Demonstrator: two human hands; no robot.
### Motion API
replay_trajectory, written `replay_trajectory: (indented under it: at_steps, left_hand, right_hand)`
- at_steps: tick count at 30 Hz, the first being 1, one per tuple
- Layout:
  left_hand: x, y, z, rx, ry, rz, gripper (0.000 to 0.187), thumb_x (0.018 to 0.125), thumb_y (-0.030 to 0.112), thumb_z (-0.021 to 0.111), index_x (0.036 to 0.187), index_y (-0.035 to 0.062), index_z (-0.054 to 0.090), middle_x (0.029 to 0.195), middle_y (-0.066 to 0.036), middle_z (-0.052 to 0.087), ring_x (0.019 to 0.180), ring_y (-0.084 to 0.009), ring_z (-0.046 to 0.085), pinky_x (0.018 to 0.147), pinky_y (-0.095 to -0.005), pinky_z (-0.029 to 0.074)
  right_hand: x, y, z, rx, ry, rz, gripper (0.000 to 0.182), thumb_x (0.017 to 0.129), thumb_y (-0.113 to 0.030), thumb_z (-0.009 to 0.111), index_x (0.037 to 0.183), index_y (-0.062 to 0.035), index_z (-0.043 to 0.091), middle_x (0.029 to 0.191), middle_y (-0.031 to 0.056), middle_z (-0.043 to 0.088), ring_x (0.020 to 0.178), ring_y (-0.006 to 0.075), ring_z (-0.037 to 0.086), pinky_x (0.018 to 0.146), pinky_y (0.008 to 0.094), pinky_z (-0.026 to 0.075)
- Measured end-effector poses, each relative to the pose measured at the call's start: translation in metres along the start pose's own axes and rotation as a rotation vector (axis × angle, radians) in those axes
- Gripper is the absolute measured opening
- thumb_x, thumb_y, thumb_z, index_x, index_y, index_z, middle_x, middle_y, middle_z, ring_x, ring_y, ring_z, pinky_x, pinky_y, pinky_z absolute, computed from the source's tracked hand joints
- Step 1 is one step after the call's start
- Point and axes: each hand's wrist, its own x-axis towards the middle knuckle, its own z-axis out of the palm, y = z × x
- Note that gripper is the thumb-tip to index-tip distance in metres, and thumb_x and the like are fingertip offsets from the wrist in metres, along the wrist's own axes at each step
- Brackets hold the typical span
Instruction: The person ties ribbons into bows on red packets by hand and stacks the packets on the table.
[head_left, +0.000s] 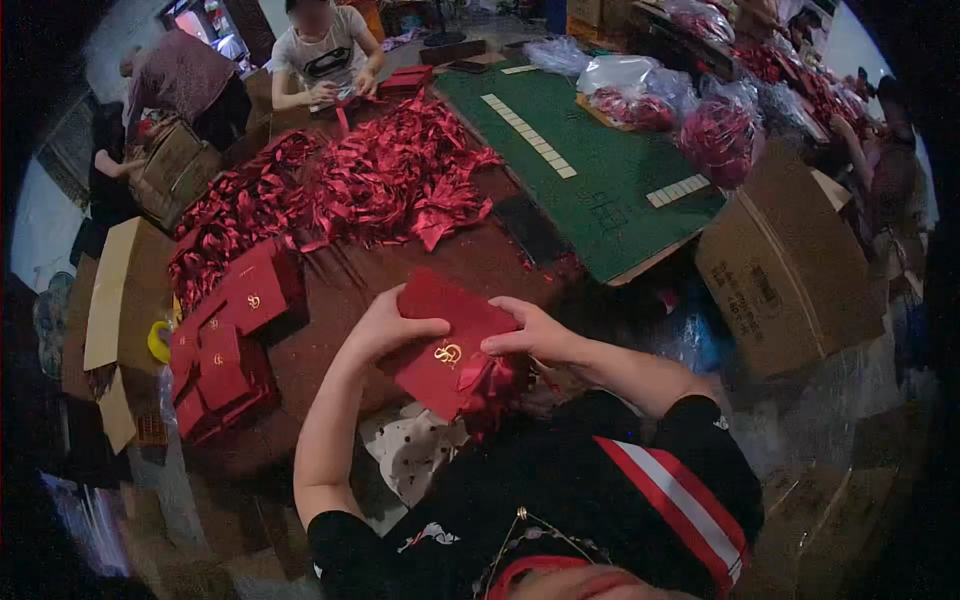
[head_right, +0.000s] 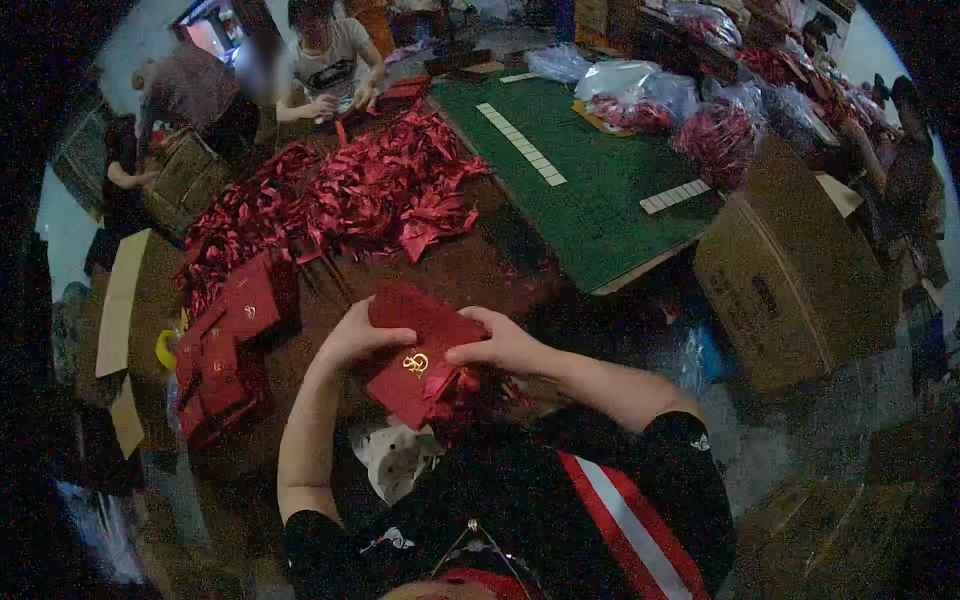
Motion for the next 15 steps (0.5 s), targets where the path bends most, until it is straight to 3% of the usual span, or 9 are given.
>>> replay_trajectory:
  at_steps: [2,5,6,8,9,10,12,14,15]
  left_hand:
    - [0.012,0.008,-0.002,-0.055,-0.092,0.077,0.078,0.073,0.019,0.088,0.137,-0.0012,0.049,0.126,-0.009,0.062,0.112,-0.0149,0.060,0.098,-0.0322,0.048]
    - [0.050,-0.016,-0.017,-0.151,-0.069,0.281,0.097,0.079,0.042,0.078,0.154,0.0072,0.027,0.136,-0.013,0.055,0.119,-0.0210,0.056,0.102,-0.0377,0.046]
    - [0.061,-0.023,-0.023,-0.258,-0.050,0.344,0.109,0.078,0.064,0.074,0.157,0.0107,0.023,0.137,-0.015,0.054,0.123,-0.0271,0.056,0.102,-0.0426,0.045]
    - [0.063,-0.030,-0.027,-0.387,0.110,0.458,0.097,0.085,0.061,0.070,0.156,0.0096,0.027,0.131,-0.013,0.058,0.114,-0.0215,0.061,0.093,-0.0403,0.050]
    - [0.064,-0.044,-0.026,-0.455,0.192,0.506,0.094,0.086,0.059,0.069,0.155,0.0089,0.029,0.128,-0.012,0.060,0.111,-0.0194,0.062,0.090,-0.0393,0.051]
    - [0.069,-0.073,-0.027,-0.570,0.157,0.528,0.089,0.088,0.050,0.072,0.153,0.0071,0.031,0.123,-0.012,0.062,0.107,-0.0196,0.064,0.088,-0.0388,0.052]
    - [0.039,-0.081,-0.017,-0.564,0.195,0.328,0.084,0.087,0.044,0.076,0.151,0.0062,0.035,0.120,-0.012,0.063,0.103,-0.0203,0.066,0.087,-0.0378,0.053]
    - [0.021,-0.101,-0.002,-0.576,0.231,0.203,0.079,0.088,0.039,0.077,0.148,0.0061,0.039,0.119,-0.012,0.063,0.100,-0.0209,0.067,0.086,-0.0370,0.053]
    - [0.015,-0.111,0.001,-0.642,0.176,0.215,0.070,0.089,0.022,0.073,0.147,0.0054,0.038,0.118,-0.011,0.062,0.099,-0.0190,0.066,0.087,-0.0342,0.052]
  right_hand:
    - [-0.004,-0.015,-0.012,0.027,0.062,0.011,0.069,0.079,-0.018,0.083,0.135,0.0020,0.048,0.123,0.0110,0.063,0.112,0.0173,0.060,0.098,0.0347,0.047]
    - [-0.005,-0.043,-0.047,0.063,0.141,0.063,0.073,0.081,-0.013,0.080,0.142,0.0027,0.043,0.126,0.0109,0.061,0.110,0.0170,0.061,0.093,0.0349,0.050]
    - [-0.003,-0.048,-0.064,0.207,0.142,-0.005,0.071,0.082,-0.012,0.077,0.142,0.0030,0.042,0.127,0.0115,0.061,0.107,0.0180,0.063,0.093,0.0364,0.052]
    - [-0.008,-0.076,-0.099,0.332,0.255,-0.035,0.067,0.084,-0.009,0.073,0.141,0.0029,0.041,0.127,0.0144,0.061,0.109,0.0219,0.064,0.093,0.0386,0.054]
    - [-0.006,-0.078,-0.128,0.397,0.255,-0.184,0.063,0.087,-0.009,0.069,0.141,0.0036,0.040,0.127,0.0157,0.061,0.104,0.0230,0.067,0.091,0.0393,0.056]
    - [-0.007,-0.088,-0.163,0.423,0.231,-0.201,0.050,0.088,-0.010,0.068,0.132,0.0023,0.048,0.119,0.0145,0.065,0.100,0.0225,0.069,0.088,0.0380,0.058]
    - [-0.008,-0.108,-0.232,0.476,0.182,-0.234,0.027,0.090,-0.013,0.066,0.114,-0.0003,0.064,0.104,0.0122,0.072,0.092,0.0216,0.072,0.081,0.0354,0.060]
    - [0.007,-0.118,-0.279,0.457,0.395,-0.340,0.026,0.090,-0.017,0.067,0.109,0.0007,0.067,0.102,0.0114,0.073,0.086,0.0222,0.072,0.075,0.0319,0.062]
    - [0.022,-0.134,-0.282,0.484,0.316,-0.255,0.025,0.091,-0.018,0.066,0.109,-0.0006,0.068,0.102,0.0110,0.073,0.089,0.0218,0.072,0.080,0.0352,0.061]
